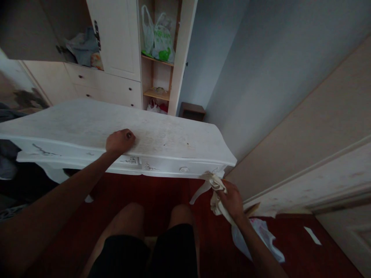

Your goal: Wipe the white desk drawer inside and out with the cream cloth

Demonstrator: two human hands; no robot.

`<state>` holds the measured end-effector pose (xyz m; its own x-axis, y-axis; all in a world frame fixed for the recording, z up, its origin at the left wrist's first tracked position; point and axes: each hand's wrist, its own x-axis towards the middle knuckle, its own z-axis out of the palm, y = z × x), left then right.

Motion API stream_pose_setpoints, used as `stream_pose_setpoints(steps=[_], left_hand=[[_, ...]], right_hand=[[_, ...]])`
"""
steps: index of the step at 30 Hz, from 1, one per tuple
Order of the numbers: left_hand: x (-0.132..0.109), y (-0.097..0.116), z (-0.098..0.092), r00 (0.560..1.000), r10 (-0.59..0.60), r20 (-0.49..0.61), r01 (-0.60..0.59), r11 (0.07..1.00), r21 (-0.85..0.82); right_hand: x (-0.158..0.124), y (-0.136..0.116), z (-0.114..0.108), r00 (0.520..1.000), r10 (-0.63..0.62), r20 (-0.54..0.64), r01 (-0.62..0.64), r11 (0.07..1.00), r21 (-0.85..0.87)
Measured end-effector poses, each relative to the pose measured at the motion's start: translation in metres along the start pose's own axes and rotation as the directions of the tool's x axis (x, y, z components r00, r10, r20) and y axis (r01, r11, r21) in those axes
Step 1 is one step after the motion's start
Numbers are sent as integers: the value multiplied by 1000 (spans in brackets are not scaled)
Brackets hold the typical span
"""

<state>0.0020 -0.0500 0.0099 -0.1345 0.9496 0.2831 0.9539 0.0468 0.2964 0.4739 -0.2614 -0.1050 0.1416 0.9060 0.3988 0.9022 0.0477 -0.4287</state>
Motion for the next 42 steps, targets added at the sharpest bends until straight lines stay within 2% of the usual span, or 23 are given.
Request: stream_pose_setpoints(steps=[3, 6, 8, 11, 13, 16, 20, 26, 31, 35, 38, 42], left_hand=[[-1, 2, -2, 1000, -10, 8, 10, 1000, 7], [-2, 3, -5, 1000, -18, 18, 18, 1000, 3], [-2, 3, -5, 1000, -24, 18, 24, 1000, -2], [-2, 2, -5, 999, -34, 15, 34, 999, 2], [-1, 2, -4, 999, -37, 15, 37, 999, 8], [-1, 1, -3, 1000, -29, 6, 29, 1000, 4], [-2, 2, -5, 999, -29, 14, 29, 1000, -10], [-4, 5, -8, 999, -40, 27, 40, 999, -10], [-4, 4, -8, 999, -39, 20, 40, 999, -5], [-4, 4, -8, 1000, -27, 17, 26, 1000, 6], [-4, 4, -9, 999, -24, 21, 24, 1000, 1], [-4, 5, -8, 1000, -22, 15, 22, 1000, -13]], right_hand=[[10, -14, -6, 985, 76, -154, -69, 996, 49], [28, -32, -5, 976, 46, -214, -36, 998, 49], [39, -45, 2, 973, 20, -231, -15, 1000, 25], [48, -68, 20, 957, 93, -275, -104, 994, -28], [49, -86, 34, 951, 128, -280, -151, 987, -61], [47, -112, 50, 965, 83, -248, -118, 985, -130], [46, -132, 52, 975, 40, -220, -96, 963, -250], [42, -130, 42, 987, -90, -133, 44, 947, -317], [33, -139, 56, 988, -153, -3, 148, 961, -233], [27, -141, 63, 990, -139, -10, 134, 971, -199], [24, -128, 58, 991, -130, -43, 117, 965, -235], [23, -91, 48, 990, -110, -88, 77, 945, -317]])
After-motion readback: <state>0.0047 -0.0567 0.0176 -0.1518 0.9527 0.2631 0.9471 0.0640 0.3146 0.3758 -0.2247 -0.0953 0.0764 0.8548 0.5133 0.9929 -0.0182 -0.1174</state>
